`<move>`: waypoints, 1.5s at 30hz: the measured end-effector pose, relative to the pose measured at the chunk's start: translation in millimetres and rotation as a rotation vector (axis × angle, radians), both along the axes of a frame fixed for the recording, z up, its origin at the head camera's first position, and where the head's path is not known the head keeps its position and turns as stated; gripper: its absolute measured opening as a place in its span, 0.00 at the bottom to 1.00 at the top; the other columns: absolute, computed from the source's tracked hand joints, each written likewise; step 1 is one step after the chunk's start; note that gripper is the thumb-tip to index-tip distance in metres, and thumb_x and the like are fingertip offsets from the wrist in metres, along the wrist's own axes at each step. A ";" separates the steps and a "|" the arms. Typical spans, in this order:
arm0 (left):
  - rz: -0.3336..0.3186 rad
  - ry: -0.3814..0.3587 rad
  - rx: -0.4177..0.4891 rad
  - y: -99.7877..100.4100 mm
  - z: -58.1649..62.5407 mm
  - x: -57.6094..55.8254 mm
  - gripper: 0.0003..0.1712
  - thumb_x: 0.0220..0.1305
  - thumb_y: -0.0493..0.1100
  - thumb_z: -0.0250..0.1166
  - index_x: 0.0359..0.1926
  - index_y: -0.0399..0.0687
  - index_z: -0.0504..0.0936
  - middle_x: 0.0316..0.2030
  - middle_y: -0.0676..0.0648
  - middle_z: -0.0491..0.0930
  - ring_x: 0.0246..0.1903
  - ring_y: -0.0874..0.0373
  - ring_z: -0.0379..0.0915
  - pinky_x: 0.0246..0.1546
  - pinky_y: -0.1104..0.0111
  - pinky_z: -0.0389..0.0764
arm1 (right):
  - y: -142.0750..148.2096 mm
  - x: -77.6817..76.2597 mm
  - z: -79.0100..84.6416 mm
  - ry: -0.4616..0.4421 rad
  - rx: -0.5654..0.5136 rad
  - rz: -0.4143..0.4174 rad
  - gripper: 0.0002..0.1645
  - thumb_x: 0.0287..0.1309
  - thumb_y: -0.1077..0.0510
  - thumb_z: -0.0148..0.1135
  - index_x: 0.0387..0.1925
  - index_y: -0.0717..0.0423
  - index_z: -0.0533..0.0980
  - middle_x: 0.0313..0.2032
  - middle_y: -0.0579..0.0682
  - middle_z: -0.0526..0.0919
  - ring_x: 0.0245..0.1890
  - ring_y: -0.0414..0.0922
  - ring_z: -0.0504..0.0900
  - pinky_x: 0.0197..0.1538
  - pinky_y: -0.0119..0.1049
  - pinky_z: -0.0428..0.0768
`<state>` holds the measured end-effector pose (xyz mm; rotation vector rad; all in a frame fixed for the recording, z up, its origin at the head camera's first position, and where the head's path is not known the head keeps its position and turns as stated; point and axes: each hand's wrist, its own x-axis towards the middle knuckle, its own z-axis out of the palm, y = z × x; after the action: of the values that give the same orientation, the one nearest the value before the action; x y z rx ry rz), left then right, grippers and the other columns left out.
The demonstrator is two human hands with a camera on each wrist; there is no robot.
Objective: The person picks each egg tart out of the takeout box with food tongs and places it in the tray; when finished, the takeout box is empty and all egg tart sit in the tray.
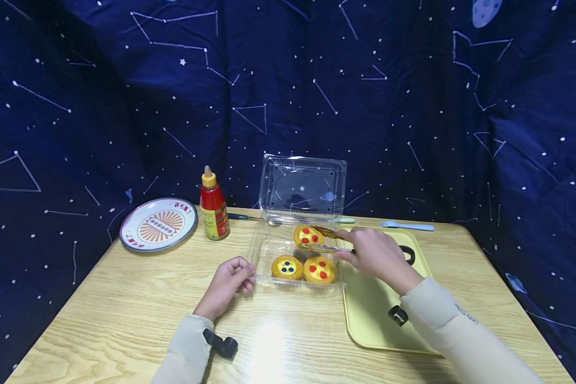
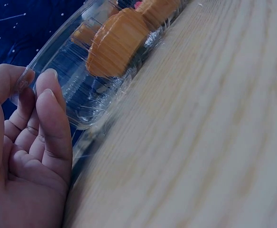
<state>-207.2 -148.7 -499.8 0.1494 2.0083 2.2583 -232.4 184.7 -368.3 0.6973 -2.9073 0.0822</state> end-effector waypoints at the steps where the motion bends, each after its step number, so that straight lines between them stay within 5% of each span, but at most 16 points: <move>1: -0.001 0.001 -0.001 0.1 0.8 0.0 0.09 0.70 0.37 0.59 0.33 0.35 0.73 0.27 0.43 0.79 0.22 0.60 0.74 0.24 0.73 0.77 | 2.6 1.6 1.1 0.012 -0.011 0.001 0.35 0.55 0.36 0.68 0.60 0.48 0.78 0.39 0.53 0.85 0.22 0.45 0.73 0.18 0.38 0.68; 9: -0.003 0.005 -0.008 -0.1 1.8 0.1 0.09 0.70 0.38 0.59 0.33 0.35 0.74 0.27 0.42 0.79 0.22 0.60 0.75 0.24 0.73 0.77 | 28.3 16.1 5.9 0.129 -0.056 0.025 0.31 0.57 0.41 0.69 0.59 0.50 0.79 0.46 0.54 0.85 0.35 0.55 0.84 0.26 0.51 0.78; 21: 0.002 -0.007 -0.015 -1.7 -2.7 -0.8 0.10 0.70 0.39 0.60 0.33 0.36 0.74 0.28 0.41 0.79 0.23 0.59 0.75 0.24 0.72 0.77 | 76.4 29.0 5.6 0.242 -0.086 -0.026 0.35 0.53 0.42 0.72 0.59 0.53 0.78 0.45 0.58 0.85 0.32 0.61 0.84 0.22 0.55 0.76; 32: 0.002 -0.006 0.000 -1.8 -1.2 0.9 0.10 0.71 0.38 0.59 0.33 0.36 0.73 0.27 0.41 0.79 0.22 0.59 0.74 0.24 0.73 0.77 | 119.8 30.6 6.3 0.204 -0.086 -0.133 0.35 0.55 0.40 0.70 0.60 0.53 0.77 0.50 0.63 0.82 0.39 0.68 0.81 0.26 0.60 0.76; 45: -0.002 0.001 0.001 0.2 -0.1 0.9 0.10 0.71 0.39 0.60 0.33 0.37 0.73 0.27 0.42 0.79 0.22 0.60 0.75 0.24 0.73 0.77 | 165.5 23.8 -14.4 0.134 -0.061 -0.233 0.36 0.55 0.40 0.69 0.58 0.58 0.77 0.44 0.66 0.82 0.40 0.70 0.80 0.30 0.64 0.75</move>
<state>-206.4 -148.5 -499.9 0.1529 2.0066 2.2586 -208.6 350.2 -382.6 0.3375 -2.8201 0.0928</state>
